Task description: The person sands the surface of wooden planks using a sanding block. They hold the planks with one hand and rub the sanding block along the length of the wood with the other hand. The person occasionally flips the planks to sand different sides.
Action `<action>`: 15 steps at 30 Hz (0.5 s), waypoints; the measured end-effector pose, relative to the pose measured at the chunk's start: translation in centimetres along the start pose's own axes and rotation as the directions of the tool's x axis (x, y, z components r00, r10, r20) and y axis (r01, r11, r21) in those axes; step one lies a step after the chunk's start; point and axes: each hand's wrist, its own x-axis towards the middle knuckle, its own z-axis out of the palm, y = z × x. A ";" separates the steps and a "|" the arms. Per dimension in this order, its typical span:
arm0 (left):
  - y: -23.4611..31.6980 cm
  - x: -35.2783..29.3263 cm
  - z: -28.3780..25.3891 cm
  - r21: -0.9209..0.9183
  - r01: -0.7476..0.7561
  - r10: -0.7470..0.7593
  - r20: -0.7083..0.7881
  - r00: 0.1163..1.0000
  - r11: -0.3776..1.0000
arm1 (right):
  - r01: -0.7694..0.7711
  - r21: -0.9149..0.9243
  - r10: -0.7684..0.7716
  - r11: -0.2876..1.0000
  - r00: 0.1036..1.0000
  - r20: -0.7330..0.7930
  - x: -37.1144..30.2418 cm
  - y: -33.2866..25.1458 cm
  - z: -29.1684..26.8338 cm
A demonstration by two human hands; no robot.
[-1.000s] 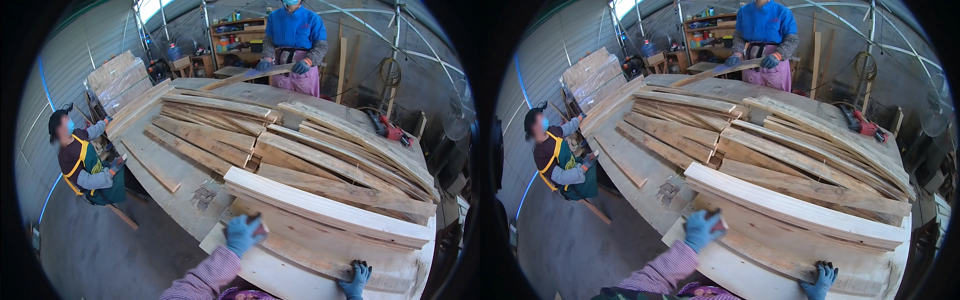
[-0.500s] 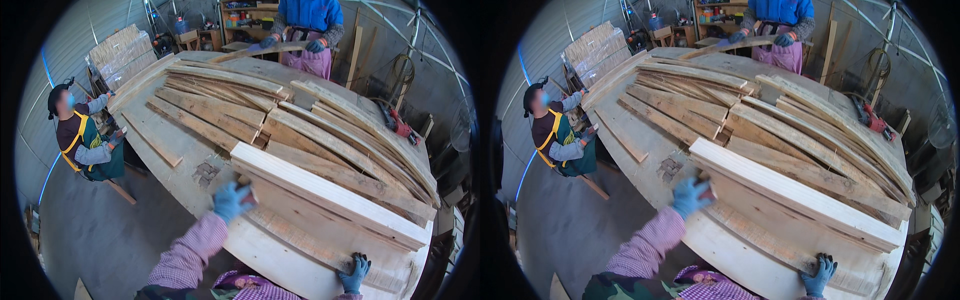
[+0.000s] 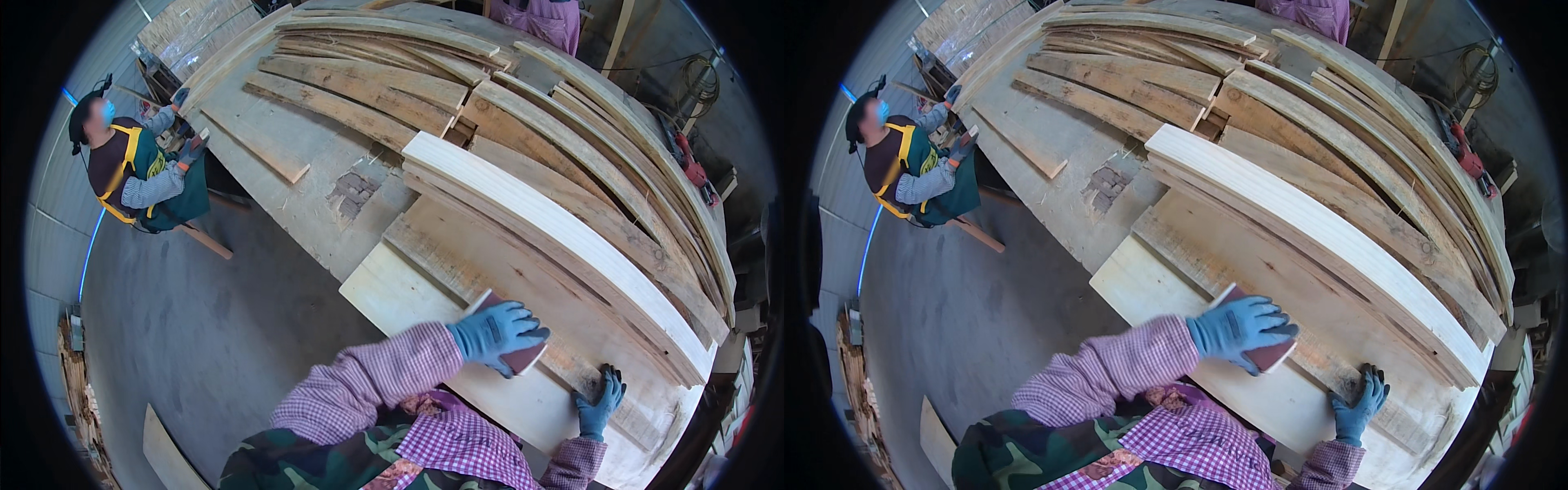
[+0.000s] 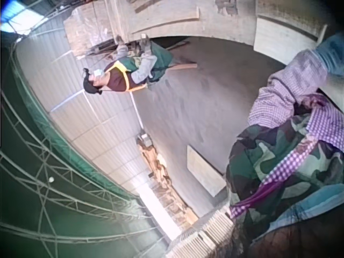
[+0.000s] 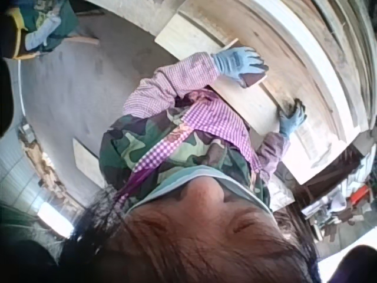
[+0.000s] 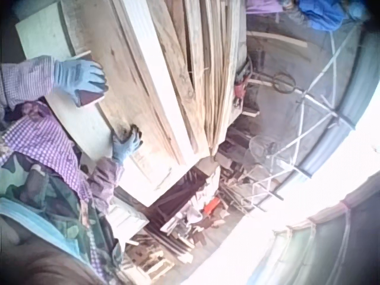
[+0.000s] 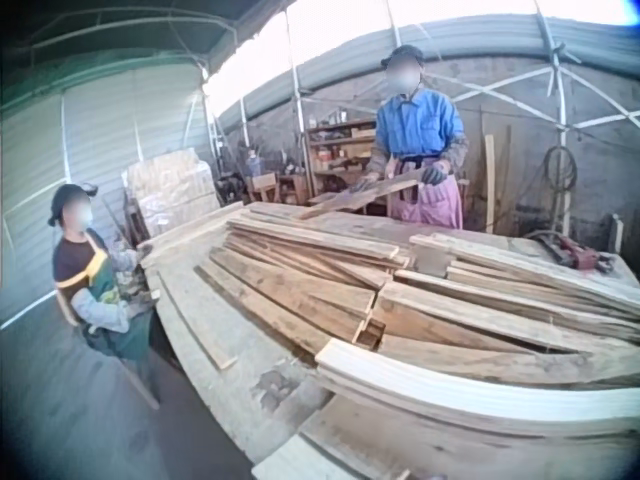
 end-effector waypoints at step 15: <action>-12.2 -8.5 -9.2 0.416 0.558 -0.629 0.043 0.776 0.718 | -0.005 0.021 0.005 1.000 1.000 -0.025 0.7 -1.9 -0.3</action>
